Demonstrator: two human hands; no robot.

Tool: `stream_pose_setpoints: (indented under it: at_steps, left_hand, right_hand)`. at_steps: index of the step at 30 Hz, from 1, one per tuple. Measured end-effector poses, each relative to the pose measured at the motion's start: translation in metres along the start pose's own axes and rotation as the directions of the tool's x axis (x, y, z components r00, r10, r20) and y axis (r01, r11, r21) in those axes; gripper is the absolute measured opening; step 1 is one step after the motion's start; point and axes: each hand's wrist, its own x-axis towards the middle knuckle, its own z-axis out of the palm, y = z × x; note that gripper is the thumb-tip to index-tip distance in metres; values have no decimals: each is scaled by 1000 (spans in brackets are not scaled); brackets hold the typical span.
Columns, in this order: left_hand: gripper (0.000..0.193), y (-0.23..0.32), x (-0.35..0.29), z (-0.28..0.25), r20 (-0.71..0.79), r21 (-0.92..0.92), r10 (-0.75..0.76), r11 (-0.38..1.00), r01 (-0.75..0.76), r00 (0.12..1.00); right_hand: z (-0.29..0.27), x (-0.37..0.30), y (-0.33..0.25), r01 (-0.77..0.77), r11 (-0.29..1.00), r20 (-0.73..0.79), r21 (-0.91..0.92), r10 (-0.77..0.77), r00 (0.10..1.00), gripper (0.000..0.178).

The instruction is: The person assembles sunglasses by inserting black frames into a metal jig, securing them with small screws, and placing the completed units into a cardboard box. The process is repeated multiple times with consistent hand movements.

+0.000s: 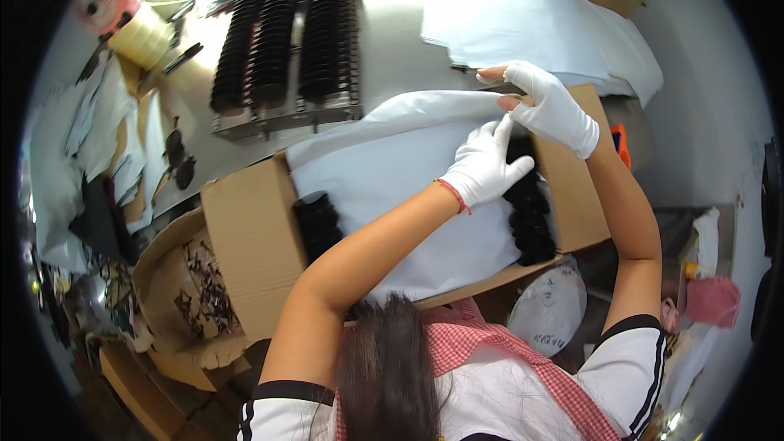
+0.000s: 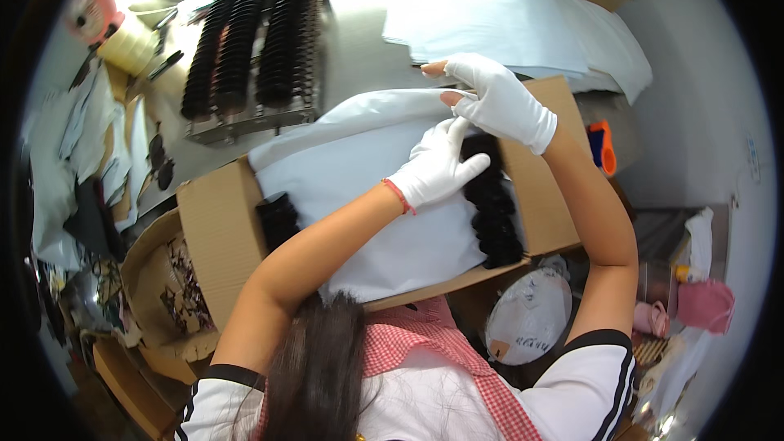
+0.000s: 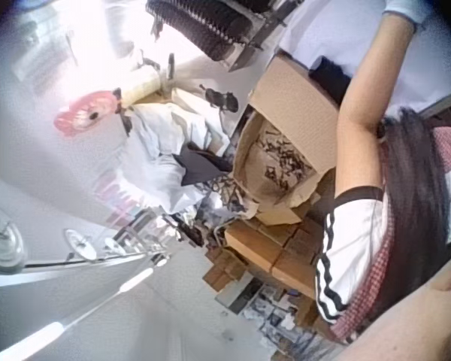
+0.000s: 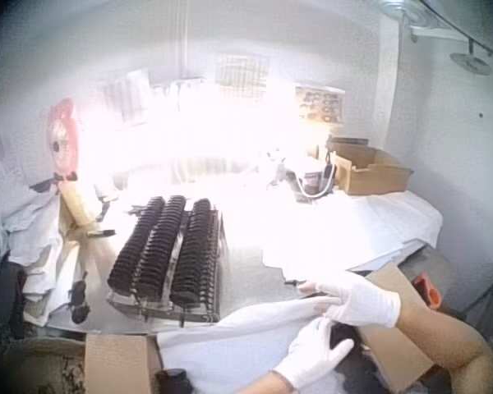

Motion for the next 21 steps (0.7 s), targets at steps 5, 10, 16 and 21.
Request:
stream_pose_setpoints:
  at_steps: [5, 10, 16, 21]
  left_hand:
    - [36, -56, -59, -110, -582, 248, 409, 913, -325, 703]
    - [38, -150, -113, -222, -980, 151, 87, 912, 382, 180]
    - [38, -196, -125, -264, -778, -353, -489, 859, 371, 394]
    - [52, -184, -128, -235, -747, -194, -397, 898, 396, 534]
  right_hand:
    - [64, 57, -57, -24, 826, 58, 563, -11, 998, 50]
    - [149, 113, -122, -109, 569, 60, 815, 104, 993, 66]
    - [200, 186, -140, -286, 704, -68, 650, 429, 901, 89]
    - [197, 192, -118, -292, 707, -53, 644, 422, 905, 82]
